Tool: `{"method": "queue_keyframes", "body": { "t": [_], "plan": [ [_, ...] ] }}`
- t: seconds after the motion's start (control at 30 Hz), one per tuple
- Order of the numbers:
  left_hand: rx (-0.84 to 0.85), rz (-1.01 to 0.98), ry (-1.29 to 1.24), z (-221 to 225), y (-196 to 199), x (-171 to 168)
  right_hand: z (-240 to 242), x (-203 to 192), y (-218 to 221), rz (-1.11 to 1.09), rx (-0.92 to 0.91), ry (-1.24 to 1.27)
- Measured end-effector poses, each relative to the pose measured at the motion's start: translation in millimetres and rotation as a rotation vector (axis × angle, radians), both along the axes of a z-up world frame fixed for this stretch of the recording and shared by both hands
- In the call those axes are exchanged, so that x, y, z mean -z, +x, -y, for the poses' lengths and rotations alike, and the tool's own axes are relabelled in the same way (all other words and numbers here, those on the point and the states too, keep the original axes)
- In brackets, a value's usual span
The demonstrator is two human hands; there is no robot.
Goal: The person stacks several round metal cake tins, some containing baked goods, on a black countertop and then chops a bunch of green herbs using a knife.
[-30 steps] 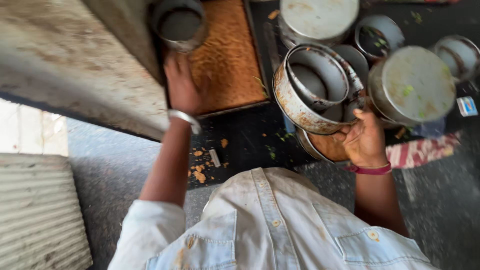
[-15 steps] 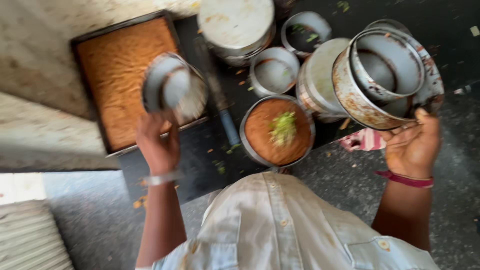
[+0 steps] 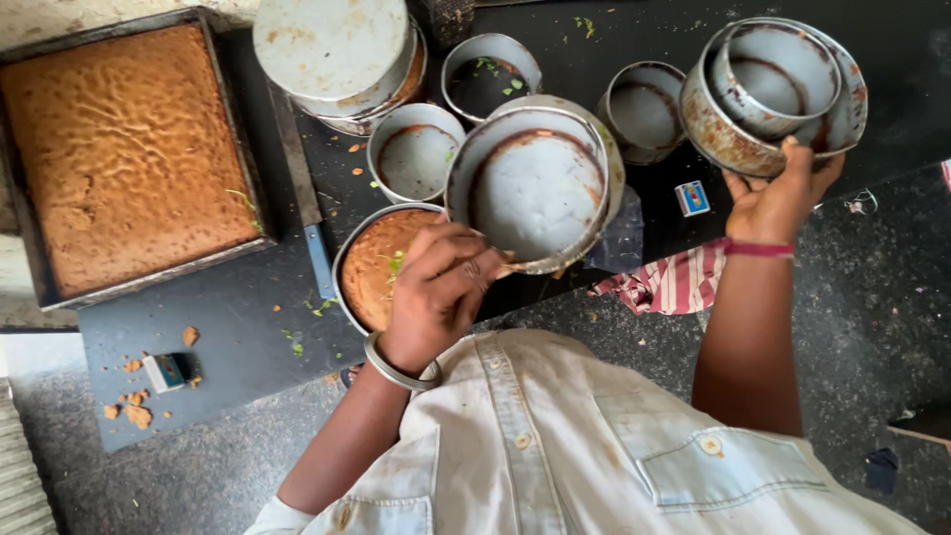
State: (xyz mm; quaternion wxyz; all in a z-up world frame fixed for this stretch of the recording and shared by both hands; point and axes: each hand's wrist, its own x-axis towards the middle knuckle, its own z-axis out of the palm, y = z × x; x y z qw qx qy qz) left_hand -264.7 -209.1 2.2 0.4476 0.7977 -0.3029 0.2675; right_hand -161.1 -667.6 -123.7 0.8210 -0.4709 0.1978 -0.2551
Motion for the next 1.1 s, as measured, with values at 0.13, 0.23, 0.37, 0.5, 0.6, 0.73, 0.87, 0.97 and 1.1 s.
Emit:
{"method": "queue_keyframes", "body": {
  "t": [0.13, 0.23, 0.37, 0.5, 0.6, 0.73, 0.87, 0.97, 1.1],
  "plan": [
    [0.039, -0.078, -0.02, 32, -1, 1, 63, 54, 29, 0.003, 0.056, 0.049],
    [0.035, -0.101, -0.014, 50, 3, 2, 71, 63, 22, -0.132, 0.013, 0.086],
    [0.067, -0.076, 0.055, 63, 15, 1, -28, 15, -37, -0.133, -0.263, 0.005],
    [0.108, -0.027, 0.206, 75, 26, -1, -97, -77, -78, 0.188, -0.75, -0.292],
    [0.21, 0.031, 0.35, 86, 27, -6, -105, -90, -70, 0.145, -0.876, -0.419],
    [0.203, -0.068, 0.089, 89, 20, -17, -66, -69, -45, -0.018, -0.773, 0.186],
    [0.024, -0.12, 0.028, 66, 5, -15, 8, -36, -12, 0.142, -0.478, 0.17],
    [-0.108, -0.19, -0.041, 48, -8, -4, 49, 4, 25, 0.006, -0.271, 0.121],
    [-0.267, -0.183, -0.047, 16, -23, 1, 54, 37, 20, -0.019, -0.292, 0.218]
  ]
}}
